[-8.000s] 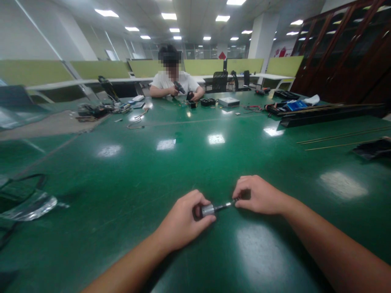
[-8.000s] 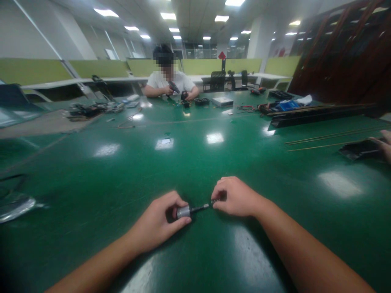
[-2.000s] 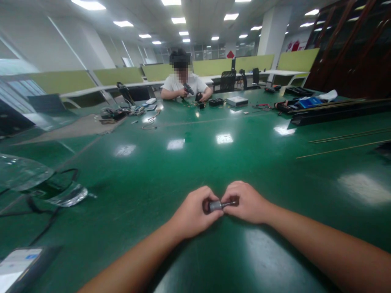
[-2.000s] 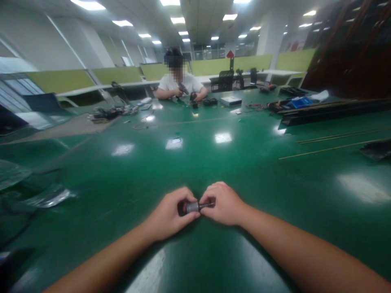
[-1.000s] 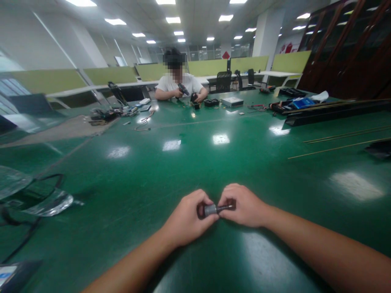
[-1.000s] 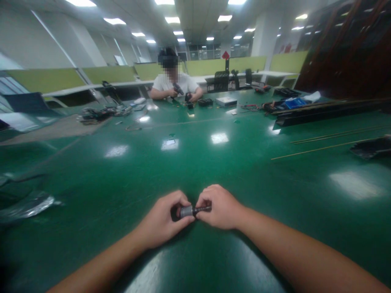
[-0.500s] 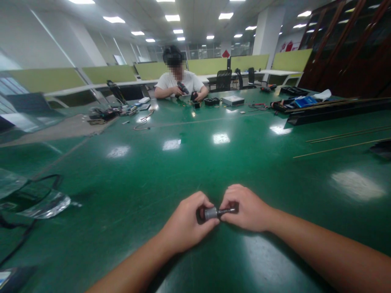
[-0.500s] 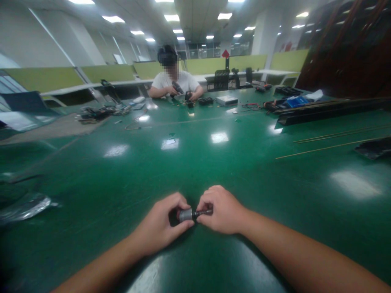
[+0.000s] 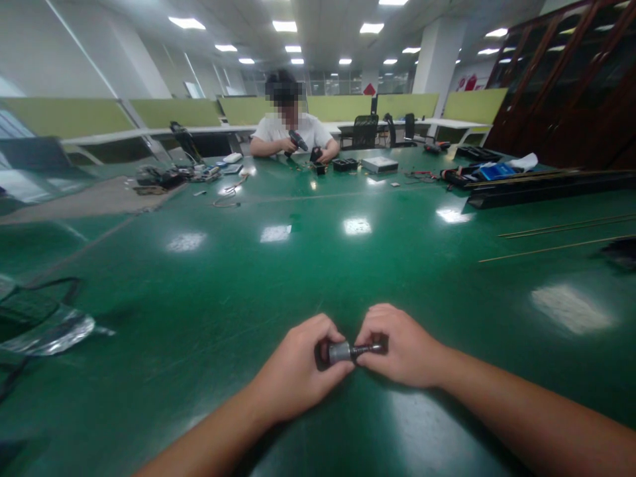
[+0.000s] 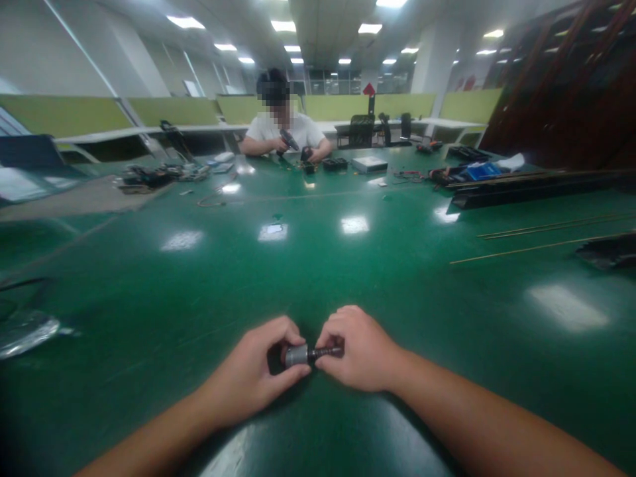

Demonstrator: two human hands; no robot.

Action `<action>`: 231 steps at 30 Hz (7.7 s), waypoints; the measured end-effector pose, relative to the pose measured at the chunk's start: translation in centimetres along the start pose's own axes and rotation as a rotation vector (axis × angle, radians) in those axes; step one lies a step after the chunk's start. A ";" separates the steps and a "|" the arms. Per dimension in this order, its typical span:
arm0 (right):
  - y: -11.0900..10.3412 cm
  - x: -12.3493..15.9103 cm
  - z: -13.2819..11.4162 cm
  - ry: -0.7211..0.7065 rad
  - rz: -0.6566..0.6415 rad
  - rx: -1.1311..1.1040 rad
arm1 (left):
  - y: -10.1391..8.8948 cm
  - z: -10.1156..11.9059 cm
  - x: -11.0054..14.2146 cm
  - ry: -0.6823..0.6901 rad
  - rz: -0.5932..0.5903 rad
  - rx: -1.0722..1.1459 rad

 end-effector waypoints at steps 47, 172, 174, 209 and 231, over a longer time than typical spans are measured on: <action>-1.4 1.0 0.0 0.030 -0.024 0.064 | 0.0 0.1 0.0 -0.011 0.003 0.008; -0.9 0.6 -0.5 -0.032 -0.058 0.028 | 0.1 0.2 0.1 0.019 -0.009 -0.011; -1.0 0.6 -0.5 -0.029 -0.055 0.028 | 0.1 0.2 0.1 0.022 -0.010 -0.013; -2.3 0.8 -0.2 0.021 -0.099 0.055 | 0.1 0.1 0.2 0.009 -0.021 -0.008; -4.3 0.9 0.8 0.102 -0.190 0.058 | 0.1 0.3 0.3 0.001 -0.017 0.017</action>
Point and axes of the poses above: each hand's wrist, its own x-axis away from the middle knuckle, its own y-axis out of the palm, z = x × y, the point moved 2 cm from there along -x, towards the middle knuckle, and after that the axes turned 8 degrees about -y, right-handed, at the moved point
